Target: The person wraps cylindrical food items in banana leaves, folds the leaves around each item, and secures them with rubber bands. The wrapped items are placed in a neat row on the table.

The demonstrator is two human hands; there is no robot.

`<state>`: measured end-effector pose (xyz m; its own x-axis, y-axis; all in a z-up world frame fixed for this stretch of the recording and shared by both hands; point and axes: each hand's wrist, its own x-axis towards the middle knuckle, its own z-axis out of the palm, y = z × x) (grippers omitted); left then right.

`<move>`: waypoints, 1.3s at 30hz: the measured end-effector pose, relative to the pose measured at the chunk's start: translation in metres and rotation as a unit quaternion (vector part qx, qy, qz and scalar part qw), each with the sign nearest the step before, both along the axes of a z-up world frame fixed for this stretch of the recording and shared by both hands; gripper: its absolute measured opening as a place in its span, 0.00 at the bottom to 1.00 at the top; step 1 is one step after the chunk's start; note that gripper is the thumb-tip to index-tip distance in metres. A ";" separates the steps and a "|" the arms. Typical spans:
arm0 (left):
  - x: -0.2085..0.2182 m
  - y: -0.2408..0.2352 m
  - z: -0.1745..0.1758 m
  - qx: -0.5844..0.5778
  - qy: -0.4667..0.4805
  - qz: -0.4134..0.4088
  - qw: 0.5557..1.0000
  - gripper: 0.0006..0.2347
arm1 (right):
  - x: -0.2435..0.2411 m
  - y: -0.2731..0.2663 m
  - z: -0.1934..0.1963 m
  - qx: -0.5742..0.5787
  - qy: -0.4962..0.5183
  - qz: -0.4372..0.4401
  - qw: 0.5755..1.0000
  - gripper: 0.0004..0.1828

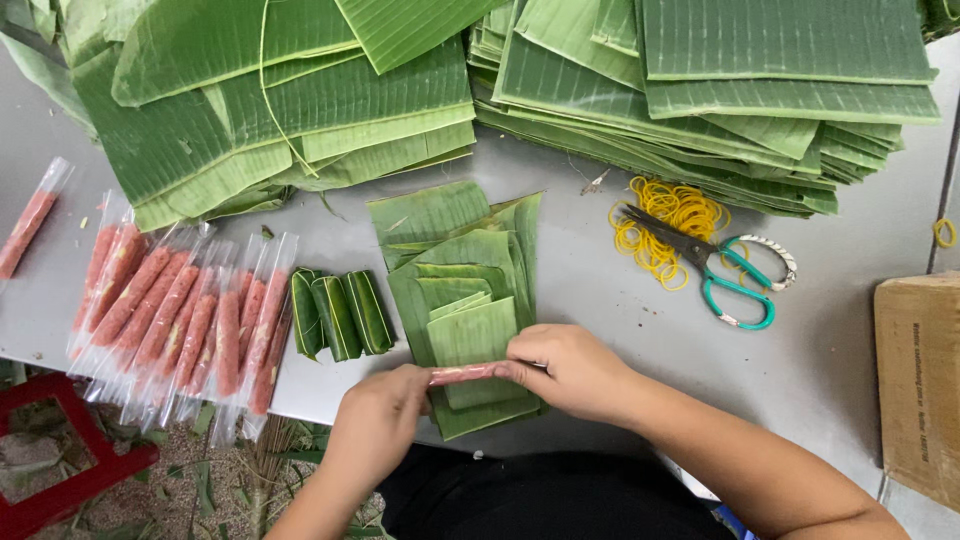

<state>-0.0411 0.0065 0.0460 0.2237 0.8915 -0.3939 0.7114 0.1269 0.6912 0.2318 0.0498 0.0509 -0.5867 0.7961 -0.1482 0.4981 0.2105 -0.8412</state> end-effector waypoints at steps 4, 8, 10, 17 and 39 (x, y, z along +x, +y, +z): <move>0.013 0.004 0.006 0.197 0.124 -0.081 0.969 0.09 | -0.012 -0.009 0.008 0.116 -0.068 -0.046 0.990 0.15; 0.018 0.009 0.016 0.348 0.048 -0.110 0.930 0.07 | -0.015 -0.014 0.015 0.243 -0.043 0.000 0.969 0.08; 0.021 0.007 0.020 0.436 0.025 -0.139 0.889 0.10 | -0.011 -0.013 0.017 0.283 -0.019 0.039 0.958 0.13; 0.022 0.004 0.015 0.329 -0.004 -0.139 0.934 0.15 | -0.005 -0.008 0.008 0.306 0.020 0.081 0.948 0.15; 0.024 0.049 0.010 0.448 0.096 -0.200 0.866 0.15 | -0.015 0.021 0.008 0.409 -0.091 0.069 0.905 0.17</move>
<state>-0.0174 0.0559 0.0556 0.5926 0.7248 0.3513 0.6873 -0.6825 0.2487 0.2172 0.0712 0.0588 -0.7148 0.6034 0.3535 0.5340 0.7973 -0.2812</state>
